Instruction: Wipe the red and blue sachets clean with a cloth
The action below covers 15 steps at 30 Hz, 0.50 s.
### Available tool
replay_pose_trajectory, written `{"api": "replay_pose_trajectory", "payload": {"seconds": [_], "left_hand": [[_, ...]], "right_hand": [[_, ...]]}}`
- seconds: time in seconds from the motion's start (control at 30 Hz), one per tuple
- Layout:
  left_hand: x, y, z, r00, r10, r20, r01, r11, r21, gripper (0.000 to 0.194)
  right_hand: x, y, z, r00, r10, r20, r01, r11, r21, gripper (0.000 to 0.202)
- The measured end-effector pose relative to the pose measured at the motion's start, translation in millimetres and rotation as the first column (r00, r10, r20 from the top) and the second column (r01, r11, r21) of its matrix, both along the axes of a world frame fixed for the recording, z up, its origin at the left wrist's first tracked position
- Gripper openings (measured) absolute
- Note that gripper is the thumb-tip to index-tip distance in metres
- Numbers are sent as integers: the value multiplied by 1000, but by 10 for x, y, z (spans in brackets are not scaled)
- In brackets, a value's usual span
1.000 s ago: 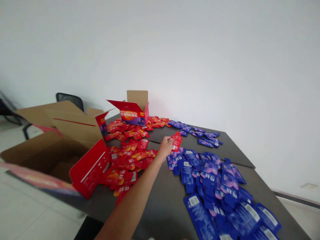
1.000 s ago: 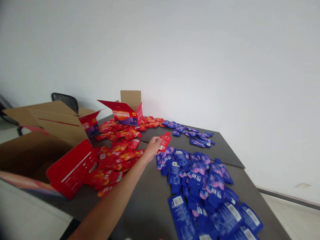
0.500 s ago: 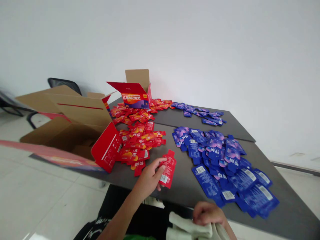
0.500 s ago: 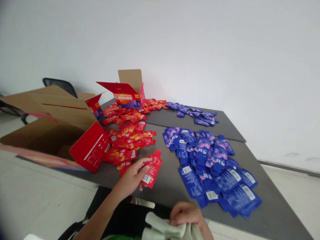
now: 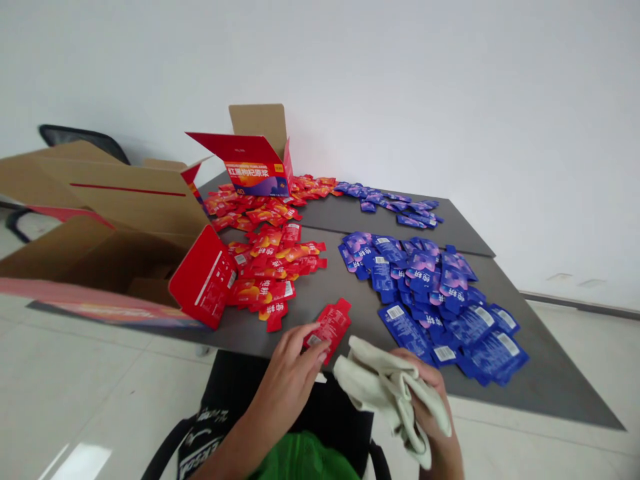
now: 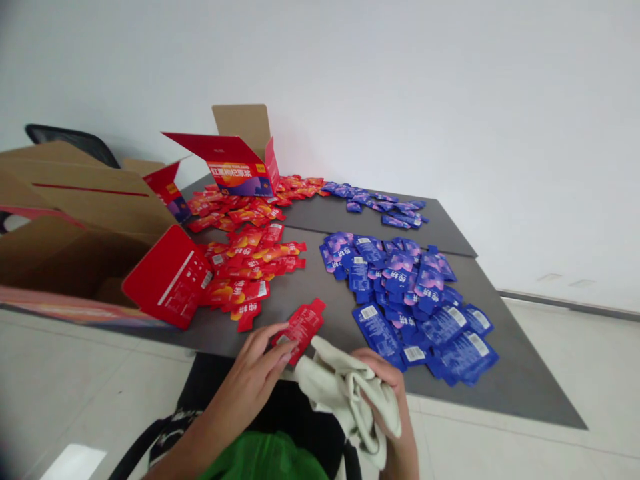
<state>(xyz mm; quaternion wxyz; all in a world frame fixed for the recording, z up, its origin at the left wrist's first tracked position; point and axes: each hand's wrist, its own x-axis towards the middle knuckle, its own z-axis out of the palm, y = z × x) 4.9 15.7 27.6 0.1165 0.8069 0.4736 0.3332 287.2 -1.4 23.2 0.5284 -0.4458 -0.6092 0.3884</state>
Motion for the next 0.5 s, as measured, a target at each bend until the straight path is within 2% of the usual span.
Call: {"api": "replay_pose_trajectory", "payload": {"seconds": [0.13,0.2,0.27,0.33,0.43,0.5], "left_hand": [[-78,-160,-53,992,-121,-43,125,987,100,23],[-102,-161,-99,985,-160,-59,167,974,155,23],[-114,-137,-152,979,-190,-77,201,961,192,23],[-116,-110,-202,975,-202,-91,217,954,206,23],[-115,-86,-254,976,-198,-93,211,962,171,21],[-121,-80,-269,976,-195,-92,207,968,140,22]], "right_hand": [[-94,86,69,958,-282,45,280,959,37,23],[-200,173,192,937,-342,76,329,934,139,27],[-352,263,334,945,-296,137,254,931,261,33],[-525,334,429,947,-168,275,79,949,306,40],[-736,412,408,833,44,551,-180,964,195,49],[-791,486,321,746,103,658,-232,966,113,52]]}}
